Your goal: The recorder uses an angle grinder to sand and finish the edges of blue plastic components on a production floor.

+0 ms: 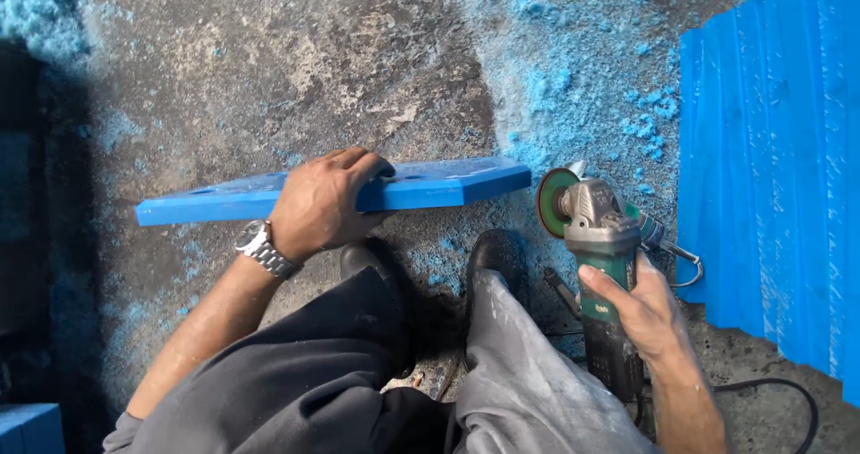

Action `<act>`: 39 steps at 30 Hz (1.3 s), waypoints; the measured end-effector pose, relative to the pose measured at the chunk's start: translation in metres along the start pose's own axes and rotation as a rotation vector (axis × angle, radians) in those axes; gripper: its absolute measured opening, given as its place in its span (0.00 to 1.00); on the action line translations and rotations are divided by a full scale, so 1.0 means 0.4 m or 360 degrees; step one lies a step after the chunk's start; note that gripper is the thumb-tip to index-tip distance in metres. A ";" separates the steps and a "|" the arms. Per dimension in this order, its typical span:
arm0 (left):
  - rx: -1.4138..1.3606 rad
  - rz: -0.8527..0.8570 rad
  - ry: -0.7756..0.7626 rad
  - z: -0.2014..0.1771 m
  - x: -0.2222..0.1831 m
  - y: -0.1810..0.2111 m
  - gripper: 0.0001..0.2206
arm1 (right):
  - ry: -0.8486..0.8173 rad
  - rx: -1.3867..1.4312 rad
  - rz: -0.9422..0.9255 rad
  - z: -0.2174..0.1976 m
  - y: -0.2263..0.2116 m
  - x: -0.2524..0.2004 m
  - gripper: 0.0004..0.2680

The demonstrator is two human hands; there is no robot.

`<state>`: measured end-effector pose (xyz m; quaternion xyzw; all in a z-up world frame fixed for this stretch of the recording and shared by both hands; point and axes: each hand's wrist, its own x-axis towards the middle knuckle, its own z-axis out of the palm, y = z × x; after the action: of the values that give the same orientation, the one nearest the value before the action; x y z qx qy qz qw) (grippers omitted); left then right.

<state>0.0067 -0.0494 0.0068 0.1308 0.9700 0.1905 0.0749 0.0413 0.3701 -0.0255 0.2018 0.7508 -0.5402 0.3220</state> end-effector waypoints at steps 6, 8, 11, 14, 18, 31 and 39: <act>0.0117 -0.0417 0.0043 -0.044 -0.164 -0.121 0.19 | -0.0056 -0.0139 -0.0252 0.011 -0.078 -0.054 0.20; 0.0328 -0.0467 0.0323 -0.039 -0.223 -0.167 0.21 | 0.0010 -0.0138 -0.0221 0.017 -0.093 -0.048 0.20; 0.0453 -0.0516 0.0590 -0.039 -0.284 -0.224 0.22 | 0.0049 -0.0169 -0.0209 0.008 -0.082 -0.040 0.21; 0.0493 -0.0631 0.0817 -0.043 -0.316 -0.236 0.28 | -0.0002 -0.0247 -0.0254 -0.047 0.011 0.016 0.20; 0.0300 -0.0480 0.0835 0.032 -0.226 -0.138 0.31 | 0.0006 -0.0079 -0.0245 -0.101 0.110 0.090 0.21; -0.0155 0.0160 0.0206 0.162 0.176 0.110 0.15 | 0.0353 0.0241 -0.0273 -0.166 0.131 -0.007 0.15; -0.0412 0.0292 0.0585 -0.206 0.110 0.039 0.21 | 0.0479 0.0319 -0.0389 -0.131 -0.024 -0.104 0.14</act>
<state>-0.0478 -0.0522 0.0842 0.1709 0.9189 0.3398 -0.1043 0.0505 0.4182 0.0212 0.2186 0.7519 -0.6110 0.1168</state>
